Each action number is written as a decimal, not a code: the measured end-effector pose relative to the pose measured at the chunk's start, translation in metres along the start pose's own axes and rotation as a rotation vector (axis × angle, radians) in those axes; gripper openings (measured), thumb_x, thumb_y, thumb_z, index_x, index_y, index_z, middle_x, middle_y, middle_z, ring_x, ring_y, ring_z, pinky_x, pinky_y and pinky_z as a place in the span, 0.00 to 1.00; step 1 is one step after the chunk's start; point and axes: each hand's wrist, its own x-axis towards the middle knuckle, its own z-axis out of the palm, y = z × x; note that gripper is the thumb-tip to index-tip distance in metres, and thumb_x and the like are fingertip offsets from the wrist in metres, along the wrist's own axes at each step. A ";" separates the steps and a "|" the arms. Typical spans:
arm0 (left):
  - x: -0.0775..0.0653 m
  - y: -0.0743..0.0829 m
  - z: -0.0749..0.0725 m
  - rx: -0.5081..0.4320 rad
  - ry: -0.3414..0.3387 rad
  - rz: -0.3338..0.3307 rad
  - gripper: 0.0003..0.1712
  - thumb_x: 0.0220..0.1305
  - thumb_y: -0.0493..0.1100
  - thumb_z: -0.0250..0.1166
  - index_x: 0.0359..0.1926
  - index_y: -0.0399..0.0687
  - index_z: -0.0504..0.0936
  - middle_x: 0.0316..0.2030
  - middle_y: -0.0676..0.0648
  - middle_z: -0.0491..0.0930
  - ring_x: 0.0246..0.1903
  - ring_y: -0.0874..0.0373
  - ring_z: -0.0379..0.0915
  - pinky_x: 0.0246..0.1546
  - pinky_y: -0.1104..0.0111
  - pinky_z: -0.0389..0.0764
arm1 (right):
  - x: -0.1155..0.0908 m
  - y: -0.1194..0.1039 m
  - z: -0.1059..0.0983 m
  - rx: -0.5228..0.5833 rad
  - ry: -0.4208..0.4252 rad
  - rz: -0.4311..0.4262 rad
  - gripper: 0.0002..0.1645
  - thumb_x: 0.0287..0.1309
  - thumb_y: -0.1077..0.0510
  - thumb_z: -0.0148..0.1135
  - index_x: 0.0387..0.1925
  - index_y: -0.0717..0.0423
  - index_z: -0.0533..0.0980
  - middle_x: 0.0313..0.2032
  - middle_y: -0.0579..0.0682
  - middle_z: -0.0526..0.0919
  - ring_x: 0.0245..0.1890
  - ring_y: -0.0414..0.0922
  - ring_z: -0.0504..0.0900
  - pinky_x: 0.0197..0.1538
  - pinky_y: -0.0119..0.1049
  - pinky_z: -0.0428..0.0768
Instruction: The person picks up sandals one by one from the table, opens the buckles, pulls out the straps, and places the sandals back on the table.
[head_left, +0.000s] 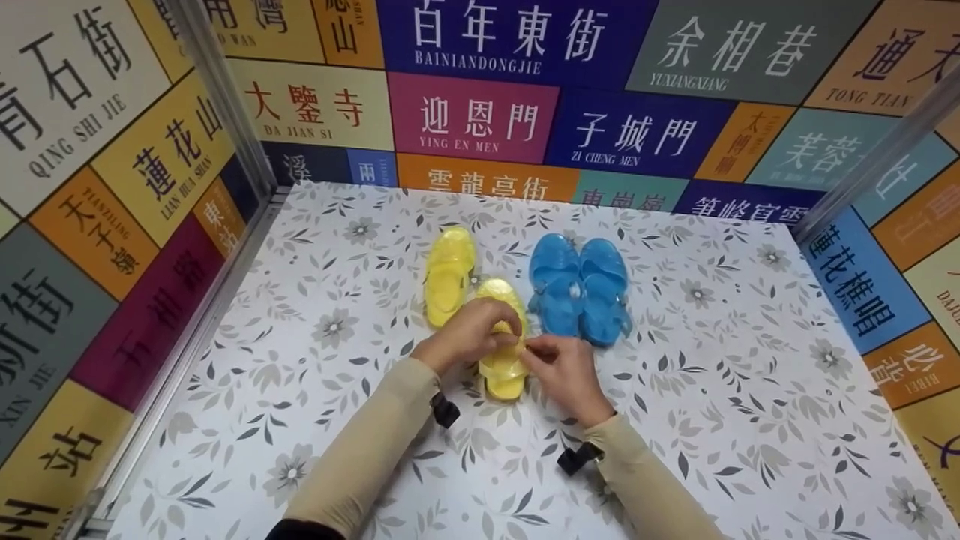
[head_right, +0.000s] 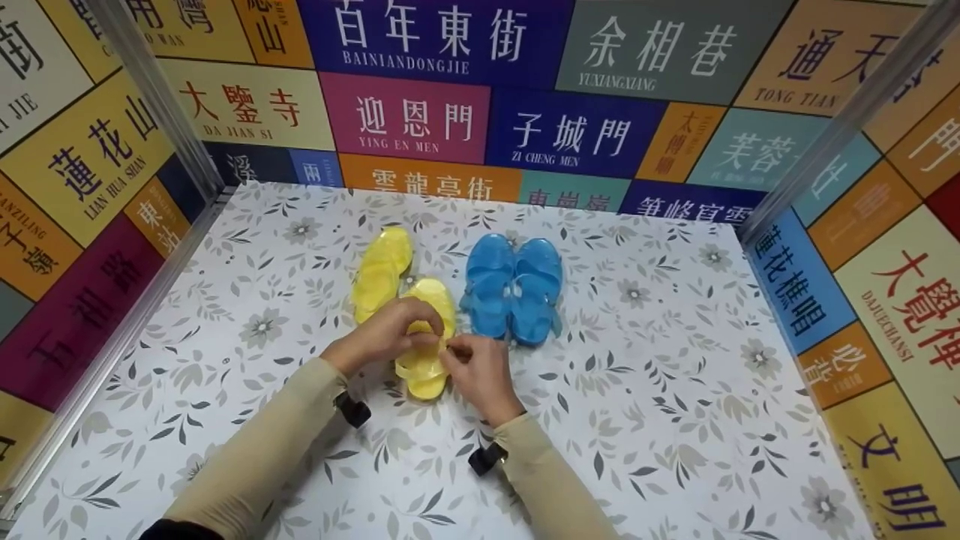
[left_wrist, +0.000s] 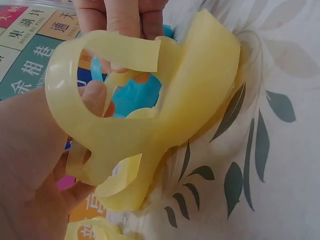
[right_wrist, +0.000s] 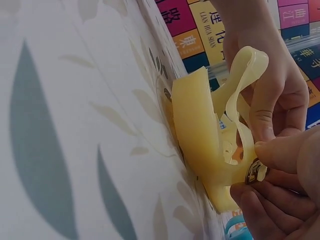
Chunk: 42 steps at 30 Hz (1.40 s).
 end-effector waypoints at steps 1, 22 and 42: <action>0.000 0.001 0.000 0.032 -0.003 0.020 0.05 0.65 0.35 0.72 0.41 0.45 0.91 0.41 0.50 0.90 0.46 0.54 0.84 0.55 0.62 0.82 | 0.000 0.000 0.000 -0.004 0.004 -0.007 0.06 0.58 0.61 0.77 0.39 0.56 0.90 0.33 0.47 0.92 0.34 0.42 0.90 0.39 0.38 0.88; -0.001 -0.002 0.007 -0.135 0.025 -0.022 0.07 0.58 0.29 0.72 0.32 0.45 0.90 0.32 0.50 0.90 0.35 0.58 0.82 0.43 0.67 0.84 | -0.002 -0.003 0.003 0.019 -0.006 0.009 0.07 0.59 0.60 0.76 0.40 0.56 0.90 0.34 0.47 0.92 0.34 0.41 0.90 0.39 0.39 0.89; 0.002 0.006 0.008 0.010 0.011 -0.025 0.09 0.61 0.32 0.72 0.39 0.49 0.94 0.36 0.52 0.91 0.39 0.58 0.85 0.46 0.69 0.83 | -0.001 -0.003 -0.001 -0.043 -0.007 0.011 0.07 0.59 0.60 0.75 0.40 0.55 0.91 0.34 0.46 0.92 0.34 0.39 0.89 0.39 0.36 0.87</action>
